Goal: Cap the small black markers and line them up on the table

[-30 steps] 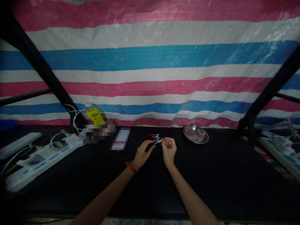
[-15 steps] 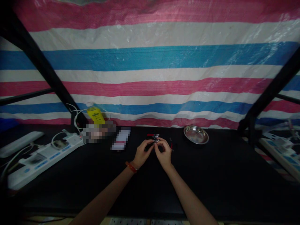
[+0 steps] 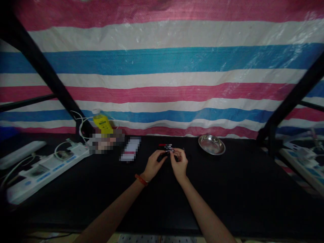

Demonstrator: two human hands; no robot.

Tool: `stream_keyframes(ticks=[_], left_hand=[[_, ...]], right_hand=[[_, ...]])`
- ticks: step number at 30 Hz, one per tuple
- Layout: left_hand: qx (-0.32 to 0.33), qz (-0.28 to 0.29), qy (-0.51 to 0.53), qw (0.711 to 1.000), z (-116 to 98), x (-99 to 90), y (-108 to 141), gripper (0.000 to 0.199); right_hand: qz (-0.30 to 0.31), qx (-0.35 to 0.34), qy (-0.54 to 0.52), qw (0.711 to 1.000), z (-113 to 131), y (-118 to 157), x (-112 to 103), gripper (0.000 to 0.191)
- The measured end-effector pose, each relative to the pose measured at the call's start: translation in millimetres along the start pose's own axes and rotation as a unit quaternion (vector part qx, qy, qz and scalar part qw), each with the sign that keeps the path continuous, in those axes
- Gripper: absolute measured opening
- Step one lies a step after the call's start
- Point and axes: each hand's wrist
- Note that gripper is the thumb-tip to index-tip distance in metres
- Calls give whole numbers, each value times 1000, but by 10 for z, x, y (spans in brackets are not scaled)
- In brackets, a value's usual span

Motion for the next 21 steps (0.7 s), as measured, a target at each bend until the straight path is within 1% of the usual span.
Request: stream_keyframes(ticks=[4, 9, 14, 19, 21], left_hand=[[-17, -6, -59, 998, 22, 1, 3, 14], [-33, -9, -81, 996, 37, -6, 13, 11], [-33, 25, -75, 996, 60, 3, 12, 10], [-66, 48, -52, 995, 85, 6, -6, 10], [-69, 60, -45, 995, 100, 2, -22, 9]], right_hand=[[-24, 14, 3, 1000, -3, -26, -12, 26], [-29, 15, 14, 999, 9, -26, -21, 26], [-42, 1, 69, 997, 4, -50, -57, 24], [-65, -9, 145, 987, -42, -121, -126, 23], [-70, -7, 164, 984, -77, -146, -155, 24]])
Point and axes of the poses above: each hand's wrist, its own y-axis away from the middle knuckle, its own x-axis out of the palm, z = x × y, and after that the axes turned 1 degree about -x, right-handed
